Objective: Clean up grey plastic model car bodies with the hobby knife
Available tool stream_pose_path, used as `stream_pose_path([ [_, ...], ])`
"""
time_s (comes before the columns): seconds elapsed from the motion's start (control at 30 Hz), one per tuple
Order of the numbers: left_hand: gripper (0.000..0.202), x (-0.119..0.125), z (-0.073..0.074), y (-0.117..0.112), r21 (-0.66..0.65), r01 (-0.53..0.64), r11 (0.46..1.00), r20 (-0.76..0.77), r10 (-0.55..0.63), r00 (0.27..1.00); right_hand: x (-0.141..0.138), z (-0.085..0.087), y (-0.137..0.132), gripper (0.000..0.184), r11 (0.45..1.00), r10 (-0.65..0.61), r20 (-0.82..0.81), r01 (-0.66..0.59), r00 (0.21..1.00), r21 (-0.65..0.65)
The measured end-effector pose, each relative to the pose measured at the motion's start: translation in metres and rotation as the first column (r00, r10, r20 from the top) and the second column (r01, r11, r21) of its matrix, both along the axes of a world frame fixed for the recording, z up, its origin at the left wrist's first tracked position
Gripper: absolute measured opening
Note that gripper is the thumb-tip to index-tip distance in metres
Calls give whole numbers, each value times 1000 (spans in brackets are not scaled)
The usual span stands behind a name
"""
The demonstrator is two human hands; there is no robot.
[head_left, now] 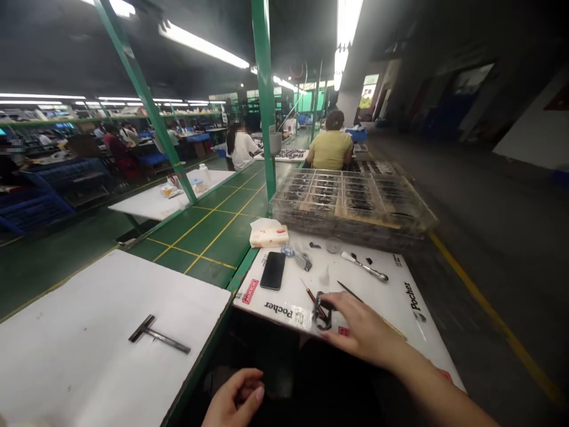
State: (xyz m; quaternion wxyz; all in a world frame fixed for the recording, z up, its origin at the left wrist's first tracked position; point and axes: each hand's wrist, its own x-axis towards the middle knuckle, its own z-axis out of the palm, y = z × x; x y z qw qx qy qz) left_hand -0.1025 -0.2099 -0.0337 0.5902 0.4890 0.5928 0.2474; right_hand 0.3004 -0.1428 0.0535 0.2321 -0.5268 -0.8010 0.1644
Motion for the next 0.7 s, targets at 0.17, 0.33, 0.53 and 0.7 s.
stream_pose_path([
  [0.17, 86, 6, 17, -4, 25, -4, 1000, 36, 3, 999, -43, -20, 27, 75, 977, 153, 48, -144, 987, -158],
  [0.33, 91, 4, 19, -9, 19, -28, 999, 36, 27, 999, -62, -29, 71, 72, 980, 131, 131, -108, 983, -165],
  [0.53, 90, -11, 10, -22, 7, -69, 998, 32, 69, 997, -62, -34, 83, 70, 979, 128, 212, -89, 969, -181],
  [0.7, 85, -19, 7, -27, 28, -71, 997, -5, 71, 997, -58, -39, 75, 70, 987, 95, 209, -65, 973, -144],
])
